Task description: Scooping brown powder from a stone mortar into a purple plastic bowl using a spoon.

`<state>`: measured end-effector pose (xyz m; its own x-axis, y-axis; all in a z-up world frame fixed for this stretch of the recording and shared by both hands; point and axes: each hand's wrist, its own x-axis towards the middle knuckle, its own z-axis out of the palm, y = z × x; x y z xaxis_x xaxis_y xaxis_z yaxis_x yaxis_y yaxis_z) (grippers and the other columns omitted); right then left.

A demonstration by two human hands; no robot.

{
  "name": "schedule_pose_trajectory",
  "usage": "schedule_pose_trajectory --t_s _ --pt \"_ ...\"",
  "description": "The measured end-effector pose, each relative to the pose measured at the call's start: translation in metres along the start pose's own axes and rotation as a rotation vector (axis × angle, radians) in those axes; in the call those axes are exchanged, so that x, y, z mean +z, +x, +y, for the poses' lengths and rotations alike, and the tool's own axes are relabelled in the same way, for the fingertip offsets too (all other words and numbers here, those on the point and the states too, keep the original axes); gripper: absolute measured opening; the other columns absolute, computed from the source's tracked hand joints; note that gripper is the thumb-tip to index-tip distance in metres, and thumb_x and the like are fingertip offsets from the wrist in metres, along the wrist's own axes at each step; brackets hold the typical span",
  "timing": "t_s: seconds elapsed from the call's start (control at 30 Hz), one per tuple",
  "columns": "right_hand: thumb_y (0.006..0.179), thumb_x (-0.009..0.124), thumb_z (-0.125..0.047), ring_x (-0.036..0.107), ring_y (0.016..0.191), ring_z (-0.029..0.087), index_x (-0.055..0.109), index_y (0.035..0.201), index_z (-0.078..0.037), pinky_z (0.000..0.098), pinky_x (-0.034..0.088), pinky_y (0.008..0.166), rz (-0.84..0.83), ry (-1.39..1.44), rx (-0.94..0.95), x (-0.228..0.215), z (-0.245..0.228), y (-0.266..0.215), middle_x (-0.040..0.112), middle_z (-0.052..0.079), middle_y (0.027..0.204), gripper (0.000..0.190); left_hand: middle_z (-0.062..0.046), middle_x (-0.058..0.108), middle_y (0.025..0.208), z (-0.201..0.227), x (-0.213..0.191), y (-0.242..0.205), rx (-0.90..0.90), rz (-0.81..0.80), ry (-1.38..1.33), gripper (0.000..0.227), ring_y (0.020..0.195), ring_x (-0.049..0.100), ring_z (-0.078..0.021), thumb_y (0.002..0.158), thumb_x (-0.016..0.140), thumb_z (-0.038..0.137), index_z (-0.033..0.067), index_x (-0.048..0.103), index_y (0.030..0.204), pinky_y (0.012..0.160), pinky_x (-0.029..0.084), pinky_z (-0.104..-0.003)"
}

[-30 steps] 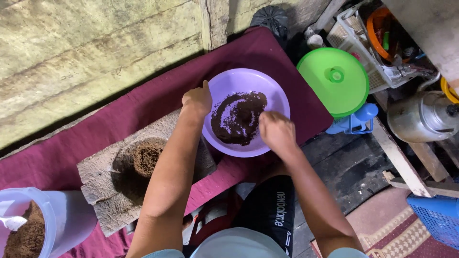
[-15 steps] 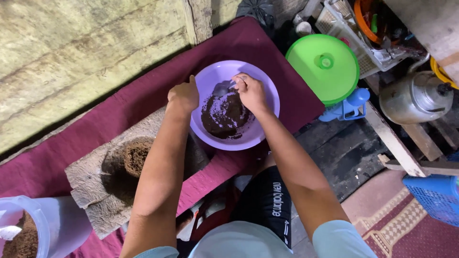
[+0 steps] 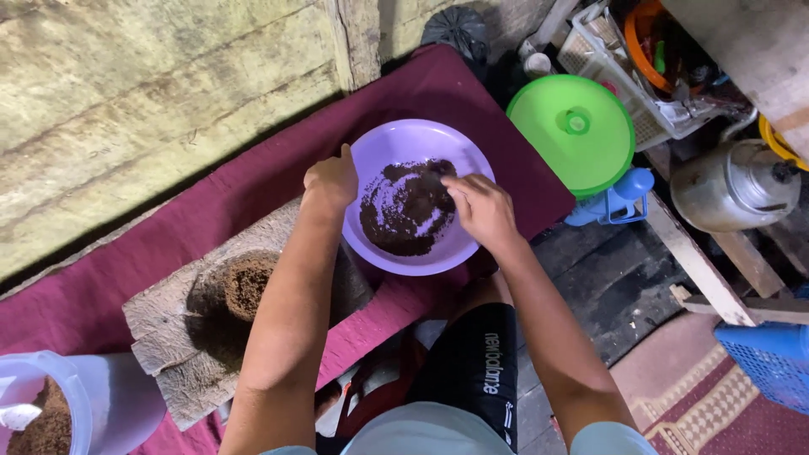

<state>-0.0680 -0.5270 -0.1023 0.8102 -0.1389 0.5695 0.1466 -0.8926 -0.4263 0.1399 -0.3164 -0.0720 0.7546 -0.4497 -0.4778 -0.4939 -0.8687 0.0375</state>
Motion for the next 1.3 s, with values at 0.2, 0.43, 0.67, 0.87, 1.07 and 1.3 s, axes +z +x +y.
schedule_pose_trajectory --t_s 0.2,0.43,0.67,0.87,1.07,1.3 --pt "0.106 0.059 -0.029 0.072 0.085 0.028 0.077 0.112 -0.024 0.0391 0.057 0.078 0.077 -0.009 -0.074 0.061 0.028 0.038 0.074 0.005 0.087 0.021 -0.028 0.071 0.118 0.002 -0.010 -0.011 0.021 0.012 0.019 0.084 0.105 0.070 -0.0465 0.084 0.057 -0.004 0.0008 0.025 0.162 0.074 0.058 -0.062" --pt "0.097 0.061 -0.026 0.069 0.071 0.021 0.069 0.084 -0.026 0.0354 0.055 0.065 0.046 -0.455 -0.153 0.026 0.023 0.002 0.067 -0.001 0.071 0.015 -0.028 0.070 0.118 0.000 -0.012 -0.012 0.031 0.005 0.012 0.082 0.107 0.070 -0.0458 0.086 0.055 -0.002 0.0000 0.025 0.162 0.074 0.059 -0.060" --pt "0.096 0.061 -0.017 0.070 0.067 0.037 0.067 0.073 -0.007 0.0454 0.055 0.060 -0.030 0.032 0.020 0.022 -0.045 -0.004 0.069 0.015 0.065 0.026 -0.027 0.071 0.115 0.000 -0.003 -0.005 0.037 0.034 0.011 0.081 0.104 0.070 -0.0452 0.086 0.054 -0.003 -0.0003 0.026 0.161 0.072 0.059 -0.060" --pt "0.103 0.060 -0.023 0.074 0.076 0.030 0.076 0.097 -0.014 0.0416 0.059 0.071 -0.004 -0.040 0.136 0.021 0.001 -0.005 0.075 0.008 0.078 0.020 -0.025 0.071 0.117 -0.001 -0.002 -0.005 0.023 0.040 0.011 0.076 0.105 0.070 -0.0429 0.089 0.051 -0.001 0.0004 0.027 0.161 0.072 0.059 -0.058" --pt "0.104 0.061 -0.021 0.074 0.077 0.027 0.077 0.101 -0.016 0.0381 0.059 0.072 0.061 -0.085 0.157 0.012 0.005 -0.002 0.075 0.004 0.080 0.017 -0.024 0.071 0.117 -0.002 0.006 0.004 0.015 0.039 -0.004 0.075 0.104 0.071 -0.0424 0.090 0.051 0.002 0.0009 0.028 0.161 0.071 0.059 -0.060" --pt "0.101 0.061 -0.011 0.073 0.075 0.026 0.076 0.099 -0.016 0.0384 0.058 0.066 0.196 0.100 0.267 0.000 0.007 0.040 0.074 0.004 0.073 0.016 -0.018 0.069 0.093 -0.010 -0.003 0.015 -0.062 0.470 -0.126 0.035 0.084 0.075 -0.0428 0.088 0.052 0.016 -0.0002 0.073 0.112 0.061 0.061 -0.059"
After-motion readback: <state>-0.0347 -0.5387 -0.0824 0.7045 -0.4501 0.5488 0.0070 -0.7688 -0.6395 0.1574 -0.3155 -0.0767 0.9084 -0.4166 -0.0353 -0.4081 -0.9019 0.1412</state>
